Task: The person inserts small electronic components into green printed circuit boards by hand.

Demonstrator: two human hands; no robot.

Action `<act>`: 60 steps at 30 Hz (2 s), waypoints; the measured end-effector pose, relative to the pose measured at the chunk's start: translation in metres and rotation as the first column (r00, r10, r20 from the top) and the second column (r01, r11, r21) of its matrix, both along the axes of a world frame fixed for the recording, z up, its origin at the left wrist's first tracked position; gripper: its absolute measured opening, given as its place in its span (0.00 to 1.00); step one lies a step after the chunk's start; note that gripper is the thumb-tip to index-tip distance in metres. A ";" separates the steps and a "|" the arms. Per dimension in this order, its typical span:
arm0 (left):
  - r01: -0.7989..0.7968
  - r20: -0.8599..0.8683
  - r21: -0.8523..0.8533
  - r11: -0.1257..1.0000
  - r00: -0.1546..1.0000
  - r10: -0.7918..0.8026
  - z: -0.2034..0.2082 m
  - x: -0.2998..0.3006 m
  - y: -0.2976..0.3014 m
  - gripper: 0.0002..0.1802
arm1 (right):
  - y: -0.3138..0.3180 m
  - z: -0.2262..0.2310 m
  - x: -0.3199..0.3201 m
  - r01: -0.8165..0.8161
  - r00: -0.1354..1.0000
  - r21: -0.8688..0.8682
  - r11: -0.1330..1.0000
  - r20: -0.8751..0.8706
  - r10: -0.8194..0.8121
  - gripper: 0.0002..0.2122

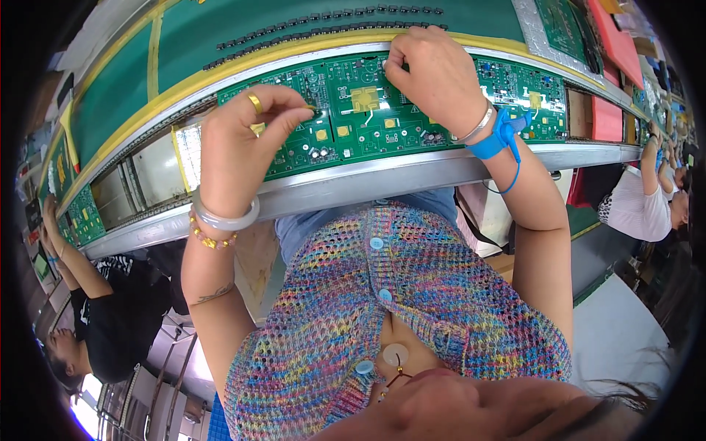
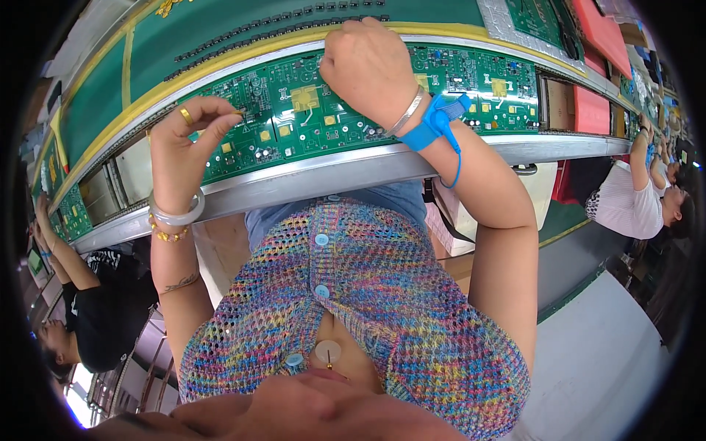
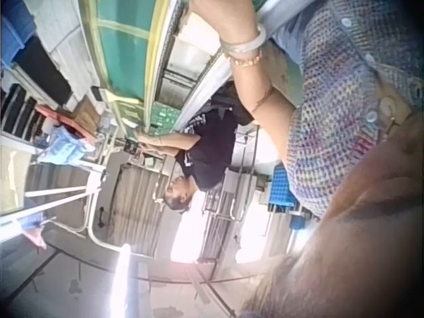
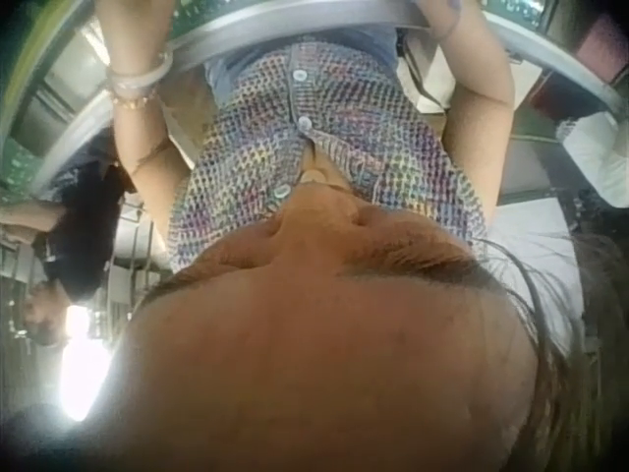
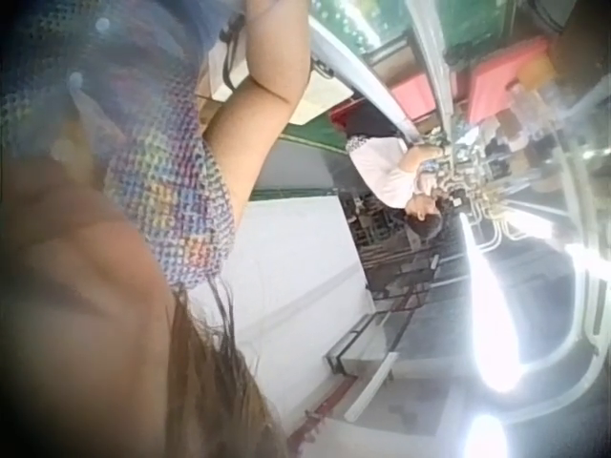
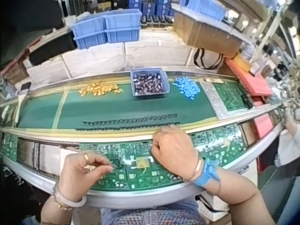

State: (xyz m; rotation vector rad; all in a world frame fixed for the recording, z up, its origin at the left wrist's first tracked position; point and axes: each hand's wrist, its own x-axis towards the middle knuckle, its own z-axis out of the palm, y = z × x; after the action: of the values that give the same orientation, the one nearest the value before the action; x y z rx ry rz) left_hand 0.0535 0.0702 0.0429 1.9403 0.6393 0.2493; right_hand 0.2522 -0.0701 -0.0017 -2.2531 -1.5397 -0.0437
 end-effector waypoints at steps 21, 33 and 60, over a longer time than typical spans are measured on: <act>-0.076 0.018 0.498 0.864 0.997 0.077 -0.025 -0.016 -0.082 0.07 | 0.000 0.005 0.138 0.250 0.876 -0.040 0.967 0.435 -0.208 0.06; -0.098 0.006 0.538 0.837 0.994 0.113 -0.034 -0.010 -0.086 0.08 | -0.020 0.019 0.093 0.069 0.996 0.197 0.978 0.039 -0.079 0.05; -0.066 -0.083 0.515 0.854 0.988 0.127 -0.026 -0.010 -0.086 0.07 | -0.022 0.008 0.094 0.095 0.995 0.188 0.978 -0.026 -0.092 0.04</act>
State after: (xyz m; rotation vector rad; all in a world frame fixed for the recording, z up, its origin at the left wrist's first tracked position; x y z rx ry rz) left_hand 0.0435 -0.0161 0.0167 2.4518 0.8073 0.4068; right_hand 0.3464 -0.0924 0.0060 -2.1674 -1.3587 -0.1893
